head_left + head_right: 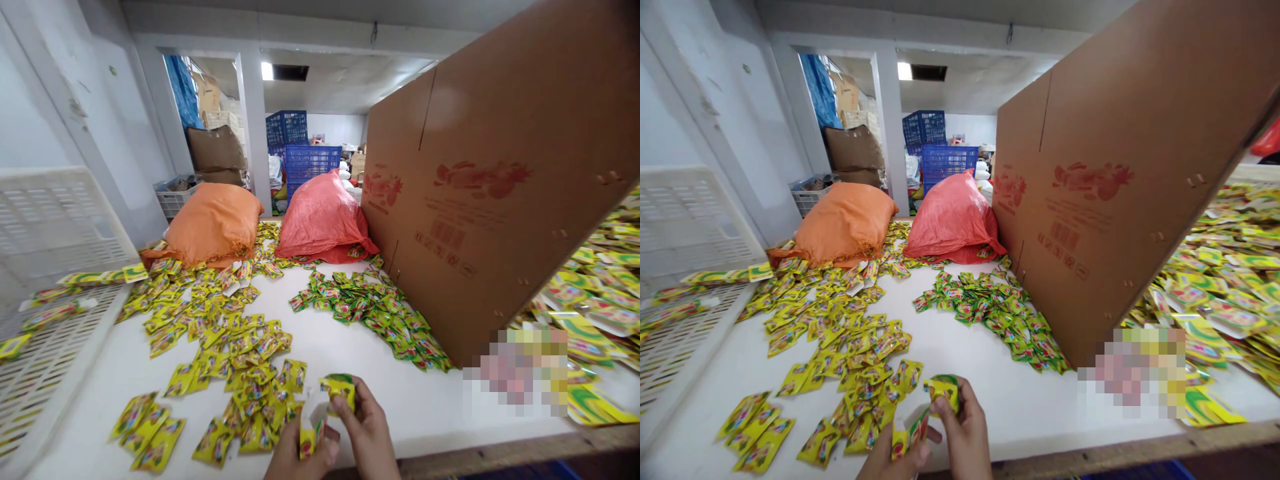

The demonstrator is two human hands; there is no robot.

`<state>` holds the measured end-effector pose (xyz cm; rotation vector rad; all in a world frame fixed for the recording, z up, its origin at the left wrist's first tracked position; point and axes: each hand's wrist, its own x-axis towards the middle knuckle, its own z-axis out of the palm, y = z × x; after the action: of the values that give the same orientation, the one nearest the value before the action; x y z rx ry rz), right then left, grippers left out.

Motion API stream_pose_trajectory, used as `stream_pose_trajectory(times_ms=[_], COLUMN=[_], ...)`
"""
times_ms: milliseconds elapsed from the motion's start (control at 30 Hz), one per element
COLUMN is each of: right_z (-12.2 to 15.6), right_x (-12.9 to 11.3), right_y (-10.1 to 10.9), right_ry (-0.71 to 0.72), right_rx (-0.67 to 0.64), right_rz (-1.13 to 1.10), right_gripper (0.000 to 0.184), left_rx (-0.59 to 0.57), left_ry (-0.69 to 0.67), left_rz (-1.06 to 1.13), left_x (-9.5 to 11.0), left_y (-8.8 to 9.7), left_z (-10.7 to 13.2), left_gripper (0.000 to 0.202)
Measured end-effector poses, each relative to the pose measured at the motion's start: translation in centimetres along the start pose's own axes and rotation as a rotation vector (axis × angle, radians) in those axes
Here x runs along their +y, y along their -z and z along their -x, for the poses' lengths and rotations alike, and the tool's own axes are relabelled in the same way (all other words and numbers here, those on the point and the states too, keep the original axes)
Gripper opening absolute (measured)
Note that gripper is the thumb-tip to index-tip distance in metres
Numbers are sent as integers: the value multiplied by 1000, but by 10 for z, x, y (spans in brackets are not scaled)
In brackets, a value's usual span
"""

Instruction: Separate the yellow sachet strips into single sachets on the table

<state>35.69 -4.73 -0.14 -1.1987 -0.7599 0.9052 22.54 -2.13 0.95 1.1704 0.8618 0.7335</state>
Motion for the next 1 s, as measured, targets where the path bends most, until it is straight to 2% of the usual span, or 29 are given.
stream_pose_trajectory(times_ms=[100,200,300,400,500,567,700,800,867,933,1000], right_z=[-5,-6,-3,-1,0,2,6,1,-5,-10,-13], right_x=[-23,-42,-52,-57,-64,-72,-87,-88,-87,-86,-88], right_y=[7,2,-8,-11,-7,-4,0,8,14,18,21], right_ry=[58,105,150,229,334,353,353,289,249,282,356], right_rx=[95,86,-50,-238,-345,-397,-524,-508,-460,-399,-370], right_rz=[23,27,127,369,648,786,837,713,649,639,695], right_gripper=[29,27,24,20,16,14,17,27,20,10,10], left_rx=[-68,-159,-295,-385,-406,-423,-431,-450,-511,-572,-609], left_ry=[-8,49,96,109,117,130,168,194,223,245,243], left_rz=[132,218,235,239,235,225,247,289,289,282,258], left_x=[0,-2,0,4,4,2,4,16,25,33,38], left_y=[1,2,3,6,9,8,4,2,1,-1,-4], left_z=[-8,-13,-13,-12,-13,-14,-15,-14,-15,-17,-22], left_gripper=[56,54,55,52,48,47,47,46,43,44,40])
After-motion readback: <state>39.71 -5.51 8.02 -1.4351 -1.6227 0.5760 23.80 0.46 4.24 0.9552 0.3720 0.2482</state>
